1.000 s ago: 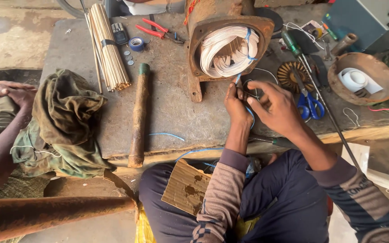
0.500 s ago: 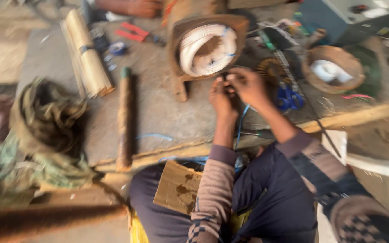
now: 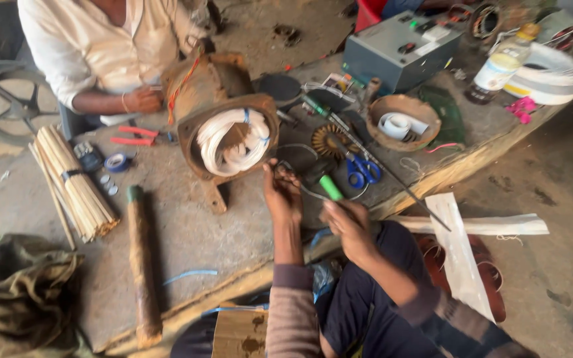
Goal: The person sits on the ground at a workbench and secures a coil of white wire on a wooden winding form using blue plastic strapping. They thread and tighten the strap by hand around the coil, tap it with a hammer, and cut the excess strap with scissors.
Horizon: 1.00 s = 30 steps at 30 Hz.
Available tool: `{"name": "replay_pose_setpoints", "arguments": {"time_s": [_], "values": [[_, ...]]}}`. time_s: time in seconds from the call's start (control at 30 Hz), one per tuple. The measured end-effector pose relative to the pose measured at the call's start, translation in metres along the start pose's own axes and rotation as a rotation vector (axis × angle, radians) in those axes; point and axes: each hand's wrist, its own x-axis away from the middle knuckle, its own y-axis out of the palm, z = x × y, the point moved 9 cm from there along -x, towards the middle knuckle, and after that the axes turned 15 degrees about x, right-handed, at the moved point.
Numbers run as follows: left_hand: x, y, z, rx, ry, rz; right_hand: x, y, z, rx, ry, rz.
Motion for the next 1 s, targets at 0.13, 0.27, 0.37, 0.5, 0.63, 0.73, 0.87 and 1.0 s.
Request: {"name": "replay_pose_setpoints", "arguments": {"time_s": [0.13,0.27,0.37,0.5,0.63,0.73,0.87,1.0], "values": [[0.049,0.066,-0.042,-0.641,-0.347,-0.278,0.03,-0.063,-0.022,-0.195,-0.212,0.011],[0.147,0.068,-0.088,-1.319,-0.683,-0.724,0.04,-0.109,-0.015,-0.46,-0.274,0.022],[0.198,0.052,-0.092,-1.611,-0.445,-0.992,0.039,-0.118,-0.005,-0.439,-0.306,-0.022],[0.224,-0.041,-0.063,-1.147,-0.813,-0.249,0.033,-0.11,0.003,0.382,-0.346,-0.035],[0.232,-0.089,-0.024,-0.983,-0.817,-0.028,0.04,-0.096,-0.002,1.081,-0.57,0.042],[0.228,-0.101,-0.012,-1.077,-0.774,-0.017,0.032,-0.096,0.021,1.162,-0.439,0.019],[0.22,-0.1,-0.011,-1.088,-0.708,0.037,0.024,-0.088,0.047,1.25,-0.476,-0.05],[0.22,-0.095,-0.015,-1.057,-0.697,0.037,0.02,-0.088,0.064,1.3,-0.459,-0.08]]}}
